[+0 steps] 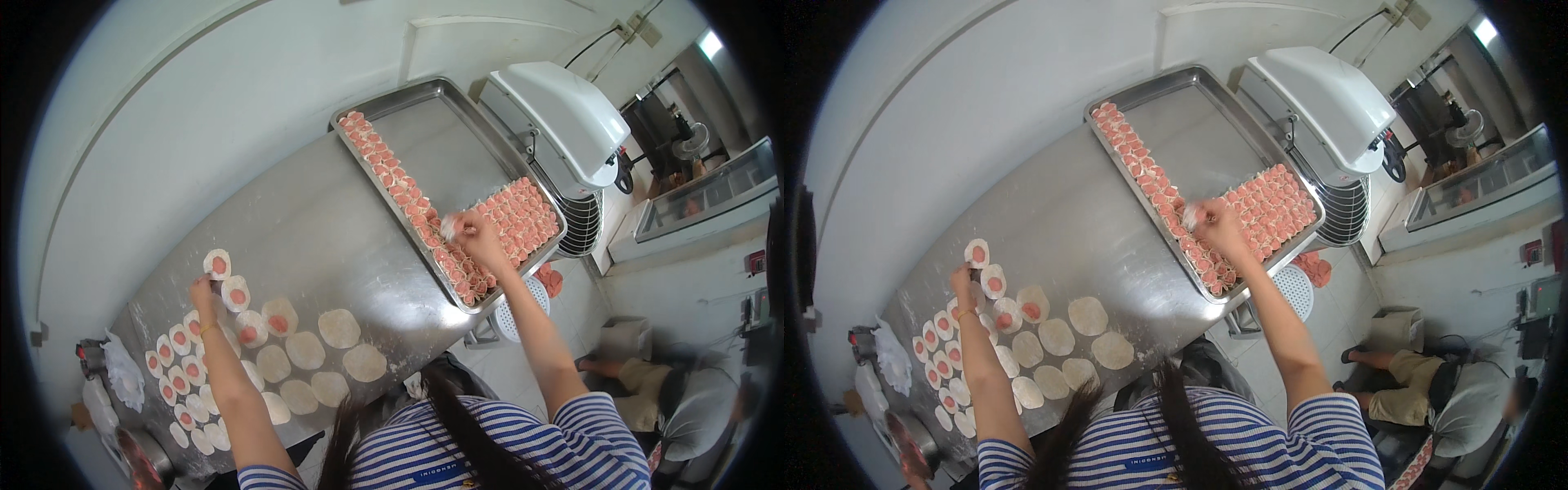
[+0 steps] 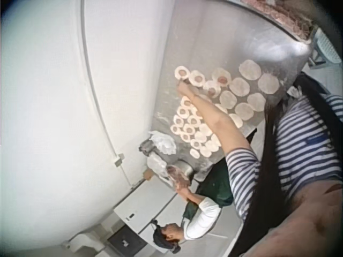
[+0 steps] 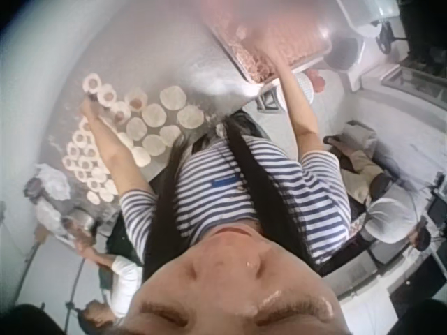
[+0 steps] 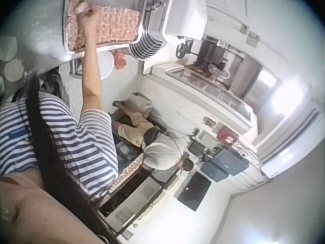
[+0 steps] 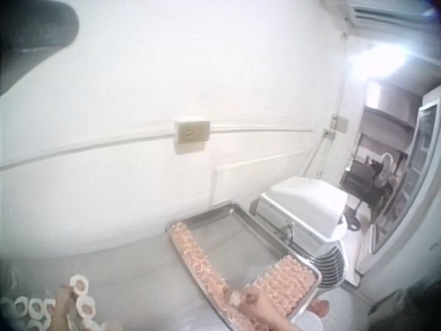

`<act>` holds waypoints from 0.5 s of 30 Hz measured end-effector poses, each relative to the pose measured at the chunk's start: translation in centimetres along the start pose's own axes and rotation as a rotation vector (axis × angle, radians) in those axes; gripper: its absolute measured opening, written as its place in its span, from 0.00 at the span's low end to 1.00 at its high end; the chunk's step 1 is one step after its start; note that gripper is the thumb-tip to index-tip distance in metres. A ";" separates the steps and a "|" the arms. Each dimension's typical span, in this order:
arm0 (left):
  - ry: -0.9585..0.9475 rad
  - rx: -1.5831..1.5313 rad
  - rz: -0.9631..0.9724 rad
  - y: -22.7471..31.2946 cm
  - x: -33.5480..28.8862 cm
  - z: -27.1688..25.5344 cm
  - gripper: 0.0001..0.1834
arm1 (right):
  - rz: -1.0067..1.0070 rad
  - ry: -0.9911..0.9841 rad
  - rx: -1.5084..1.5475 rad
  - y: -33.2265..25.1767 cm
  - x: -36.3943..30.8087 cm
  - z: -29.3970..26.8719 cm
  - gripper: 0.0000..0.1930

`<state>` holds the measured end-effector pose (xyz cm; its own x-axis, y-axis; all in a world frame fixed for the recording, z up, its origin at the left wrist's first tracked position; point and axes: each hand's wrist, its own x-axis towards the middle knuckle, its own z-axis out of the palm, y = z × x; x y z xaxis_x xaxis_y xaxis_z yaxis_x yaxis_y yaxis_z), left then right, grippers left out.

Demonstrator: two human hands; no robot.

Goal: The person places a small amount of pink filling onto round dough wrappers, folds them into half-moon shapes, and places the finished dumplings onto a metal tray. Another person is visible in the background performing a similar task.

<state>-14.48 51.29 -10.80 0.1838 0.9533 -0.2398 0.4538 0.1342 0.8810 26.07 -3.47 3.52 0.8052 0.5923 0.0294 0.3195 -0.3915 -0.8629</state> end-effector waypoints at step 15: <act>-0.491 -1.289 -0.056 6.2 -14.1 1.8 0.11 | -0.110 -0.310 -0.573 6.8 10.3 1.2 0.10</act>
<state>-12.64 38.18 -2.68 0.5999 0.7823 -0.1680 -0.5999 0.5787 0.5524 35.89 0.85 -2.65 0.5992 0.7918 -0.1186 0.6758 -0.5797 -0.4552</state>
